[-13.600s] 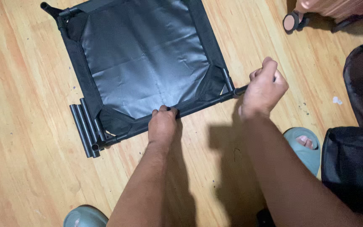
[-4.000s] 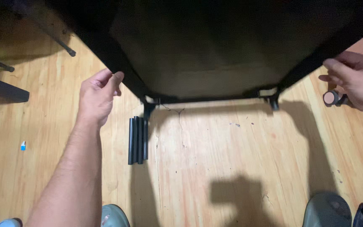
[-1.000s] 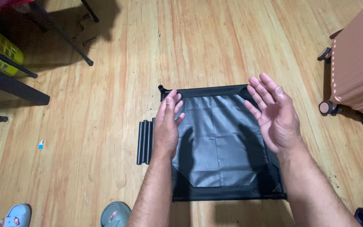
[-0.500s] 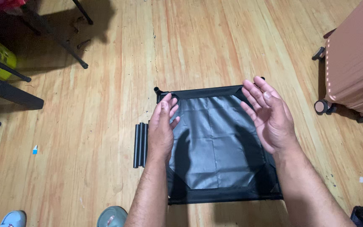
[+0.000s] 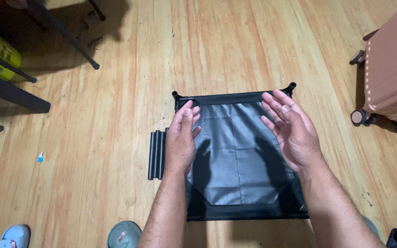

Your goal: The person assembles a small black folding stool by inserting four metal legs into the fabric frame corners. They then flip the stool upright and test its stability.

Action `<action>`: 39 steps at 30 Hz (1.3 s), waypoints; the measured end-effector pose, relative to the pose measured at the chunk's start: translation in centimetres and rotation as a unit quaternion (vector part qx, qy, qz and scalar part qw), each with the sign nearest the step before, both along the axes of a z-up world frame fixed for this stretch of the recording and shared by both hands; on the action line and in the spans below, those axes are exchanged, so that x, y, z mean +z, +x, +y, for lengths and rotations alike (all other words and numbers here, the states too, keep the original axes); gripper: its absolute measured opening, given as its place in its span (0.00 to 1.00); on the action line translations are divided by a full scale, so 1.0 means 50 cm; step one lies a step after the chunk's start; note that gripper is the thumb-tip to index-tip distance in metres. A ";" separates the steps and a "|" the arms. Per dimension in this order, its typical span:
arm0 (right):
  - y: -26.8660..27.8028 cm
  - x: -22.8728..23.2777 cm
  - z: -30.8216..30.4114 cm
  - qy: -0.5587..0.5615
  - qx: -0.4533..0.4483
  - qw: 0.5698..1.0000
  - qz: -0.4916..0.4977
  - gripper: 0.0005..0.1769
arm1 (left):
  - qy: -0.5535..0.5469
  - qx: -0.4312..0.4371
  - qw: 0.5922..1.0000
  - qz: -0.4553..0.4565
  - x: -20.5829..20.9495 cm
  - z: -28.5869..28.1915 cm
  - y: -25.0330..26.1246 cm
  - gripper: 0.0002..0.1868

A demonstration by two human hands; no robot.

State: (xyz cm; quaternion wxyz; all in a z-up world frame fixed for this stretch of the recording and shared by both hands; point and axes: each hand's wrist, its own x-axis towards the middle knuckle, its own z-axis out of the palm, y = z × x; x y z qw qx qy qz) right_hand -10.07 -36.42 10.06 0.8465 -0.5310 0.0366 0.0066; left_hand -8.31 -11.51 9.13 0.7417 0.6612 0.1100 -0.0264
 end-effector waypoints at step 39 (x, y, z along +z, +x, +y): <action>-0.129 -0.310 0.119 -0.139 0.162 0.934 0.287 0.20 | 0.560 0.012 0.790 0.251 -0.445 0.384 -0.076 0.18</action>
